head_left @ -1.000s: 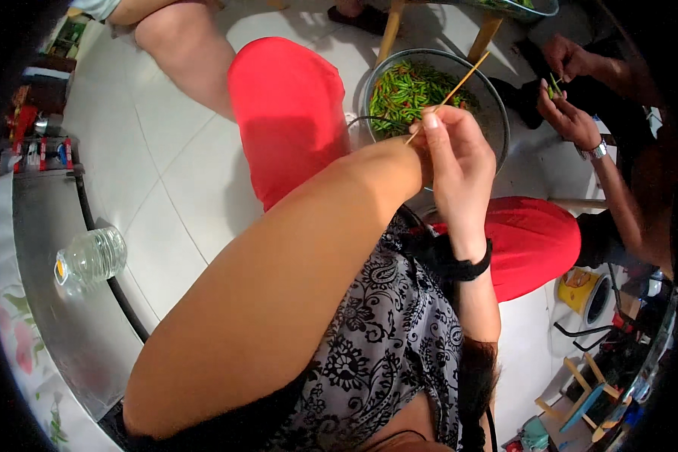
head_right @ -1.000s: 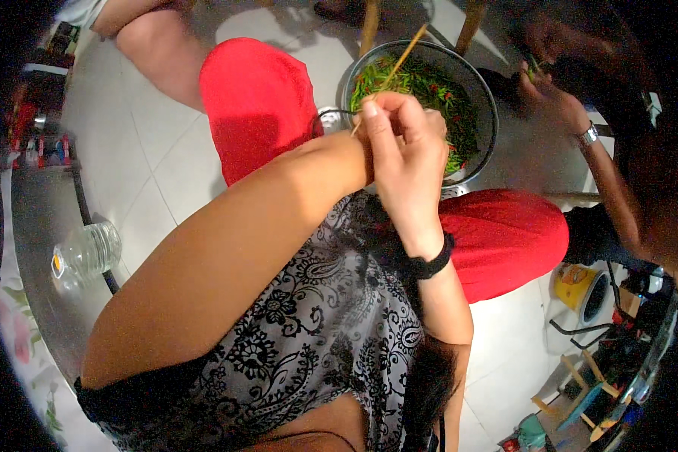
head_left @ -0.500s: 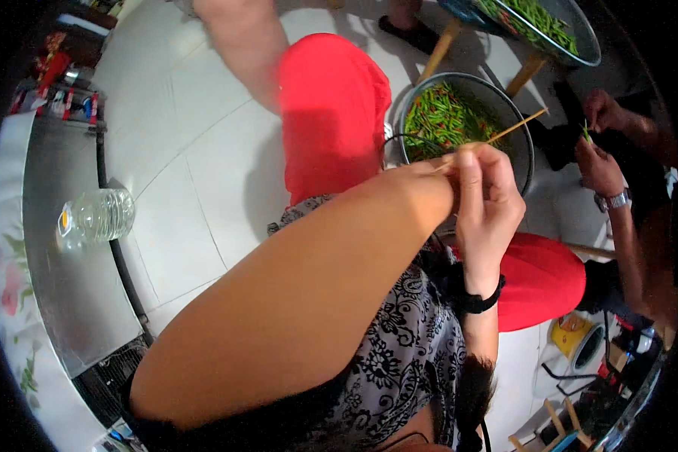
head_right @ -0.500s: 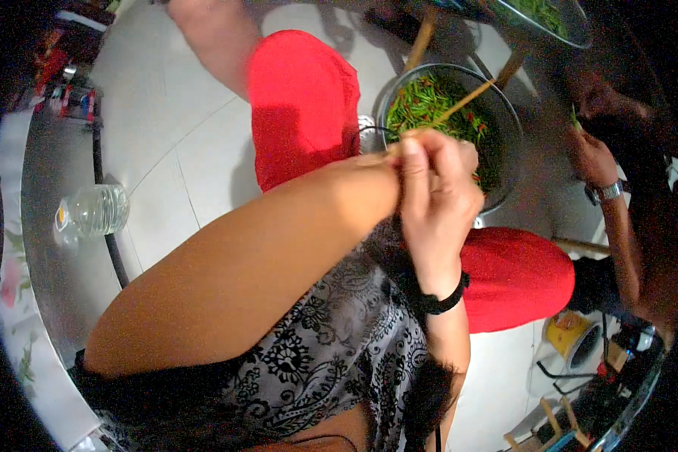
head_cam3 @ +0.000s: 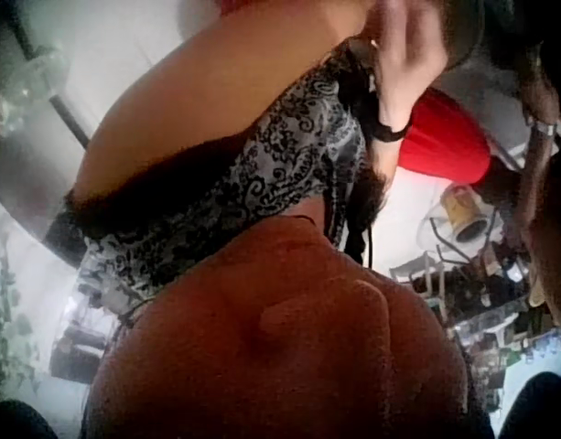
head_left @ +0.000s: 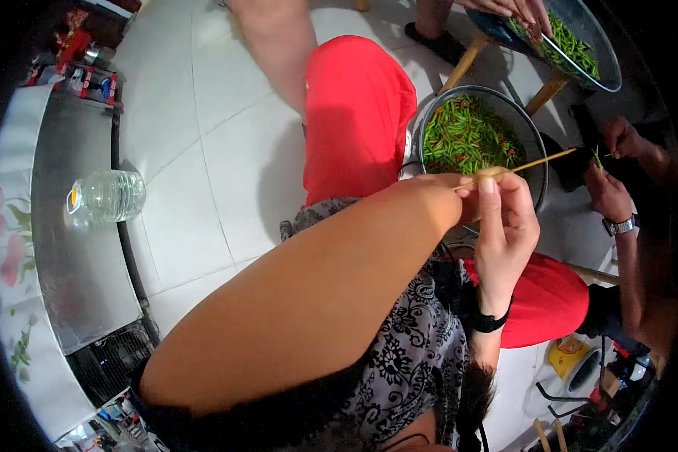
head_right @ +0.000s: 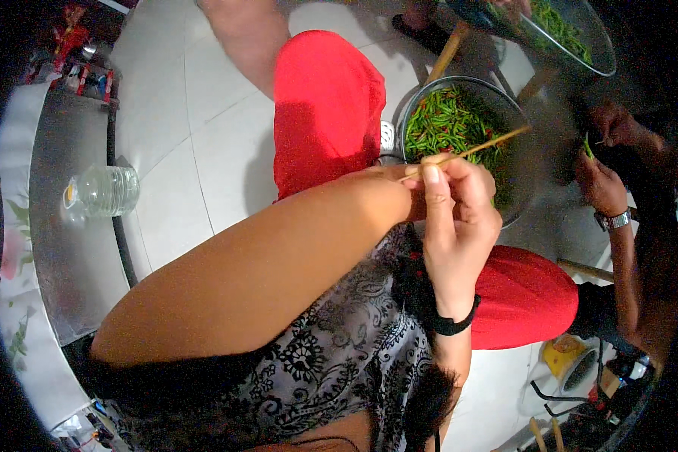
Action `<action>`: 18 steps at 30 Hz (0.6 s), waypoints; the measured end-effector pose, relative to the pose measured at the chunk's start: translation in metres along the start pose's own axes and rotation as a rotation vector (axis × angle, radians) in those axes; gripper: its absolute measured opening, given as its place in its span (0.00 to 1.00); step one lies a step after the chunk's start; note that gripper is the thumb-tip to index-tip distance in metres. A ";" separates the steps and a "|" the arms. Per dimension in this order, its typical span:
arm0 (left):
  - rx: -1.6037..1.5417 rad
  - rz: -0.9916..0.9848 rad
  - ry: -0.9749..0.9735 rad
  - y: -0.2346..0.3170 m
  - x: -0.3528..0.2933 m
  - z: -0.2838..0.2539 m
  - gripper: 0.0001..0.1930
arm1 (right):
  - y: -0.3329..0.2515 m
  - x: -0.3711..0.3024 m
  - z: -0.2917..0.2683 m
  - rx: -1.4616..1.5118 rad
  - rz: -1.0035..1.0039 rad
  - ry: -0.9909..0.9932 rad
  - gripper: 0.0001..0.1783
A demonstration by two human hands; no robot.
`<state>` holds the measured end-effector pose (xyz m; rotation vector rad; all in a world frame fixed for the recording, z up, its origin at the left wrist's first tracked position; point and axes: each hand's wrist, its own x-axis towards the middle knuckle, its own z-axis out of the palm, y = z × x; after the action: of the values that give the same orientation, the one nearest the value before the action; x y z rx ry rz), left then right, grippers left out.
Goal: The person processes small green peppers by threading them onto a thin skewer while seated among other people.
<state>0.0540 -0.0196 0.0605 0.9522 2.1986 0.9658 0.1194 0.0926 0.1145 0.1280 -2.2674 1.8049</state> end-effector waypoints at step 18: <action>-1.538 -0.092 -0.598 -0.011 0.073 0.035 0.18 | 0.099 0.002 -0.077 0.608 0.313 0.376 0.14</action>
<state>0.0314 0.0455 0.0171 0.2569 0.5644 1.5783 0.1058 0.1907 0.0369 -0.4479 -1.4960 2.3829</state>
